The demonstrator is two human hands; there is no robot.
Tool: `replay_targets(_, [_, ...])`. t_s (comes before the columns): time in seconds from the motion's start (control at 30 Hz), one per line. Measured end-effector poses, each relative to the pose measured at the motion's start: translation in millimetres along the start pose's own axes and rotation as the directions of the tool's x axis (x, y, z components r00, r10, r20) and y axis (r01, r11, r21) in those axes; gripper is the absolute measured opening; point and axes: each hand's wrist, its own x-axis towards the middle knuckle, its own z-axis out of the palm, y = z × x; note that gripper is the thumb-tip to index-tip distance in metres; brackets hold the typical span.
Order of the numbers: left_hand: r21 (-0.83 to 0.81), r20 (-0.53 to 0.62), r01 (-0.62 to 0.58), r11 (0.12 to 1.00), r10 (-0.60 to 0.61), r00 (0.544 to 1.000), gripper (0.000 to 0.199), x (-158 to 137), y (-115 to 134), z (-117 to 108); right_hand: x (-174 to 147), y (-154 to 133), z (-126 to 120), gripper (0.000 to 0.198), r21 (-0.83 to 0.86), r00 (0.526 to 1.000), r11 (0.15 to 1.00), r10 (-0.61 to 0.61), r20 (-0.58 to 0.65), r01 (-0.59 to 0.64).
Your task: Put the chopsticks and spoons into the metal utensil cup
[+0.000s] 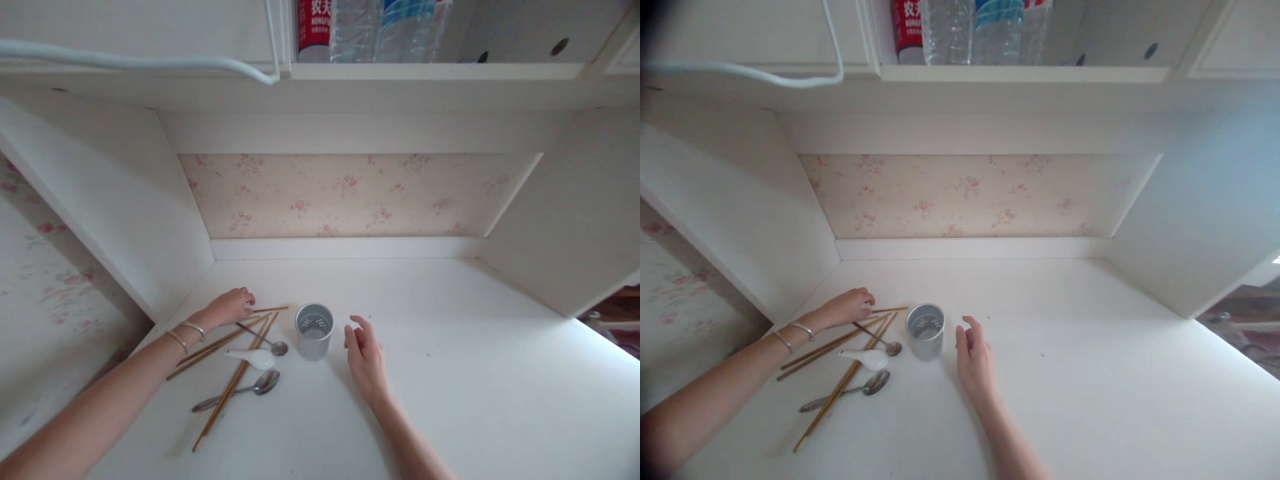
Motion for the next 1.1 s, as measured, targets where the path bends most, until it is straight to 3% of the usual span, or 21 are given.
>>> replay_targets(0.27, [0.062, 0.005, -0.006, 0.998, 0.006, 1.000, 0.011, 14.9, -1.2, 4.0, 9.6, 4.9, 3.6, 0.041, 0.029, 0.998, 0.999, 0.044, 0.045, -0.046])
replay_targets(0.5, [0.065, -0.274, -0.026, 0.998, 0.043, 0.961, 0.030, 20.6, 37.4, -28.3, 10.6, 6.0, 1.1, 0.041, 0.054, 0.998, 0.997, 0.053, 0.037, -0.055])
replay_targets(0.6, [-0.090, -0.451, -0.096, 0.991, 0.045, 0.891, 0.031, 18.2, 70.7, -47.5, 10.6, 5.7, 1.2, 0.040, 0.053, 0.999, 0.998, 0.043, 0.032, -0.045])
replay_targets(0.7, [-0.359, -0.551, -0.188, 0.914, -0.045, 0.833, 0.034, 8.5, 110.8, -63.4, 10.1, 6.3, 1.6, 0.040, 0.052, 0.999, 0.998, 0.040, 0.034, -0.042])
replay_targets(0.8, [-0.649, -0.532, -0.281, 0.707, -0.158, 0.832, 0.035, -3.5, 146.5, -70.9, 9.6, 8.7, 1.9, 0.042, 0.081, 0.998, 0.995, 0.053, 0.028, -0.055])
replay_targets(0.9, [-0.775, -0.466, -0.292, 0.560, -0.195, 0.863, 0.034, -10.6, 168.1, -66.7, 9.4, 11.6, 2.2, 0.043, 0.114, 0.998, 0.991, 0.067, 0.015, -0.069])
replay_targets(1.1, [-0.795, -0.338, -0.182, 0.578, -0.174, 0.925, 0.037, -8.1, 175.0, -35.6, 10.2, 13.0, 1.8, 0.040, 0.124, 0.995, 0.988, 0.086, 0.043, -0.091])
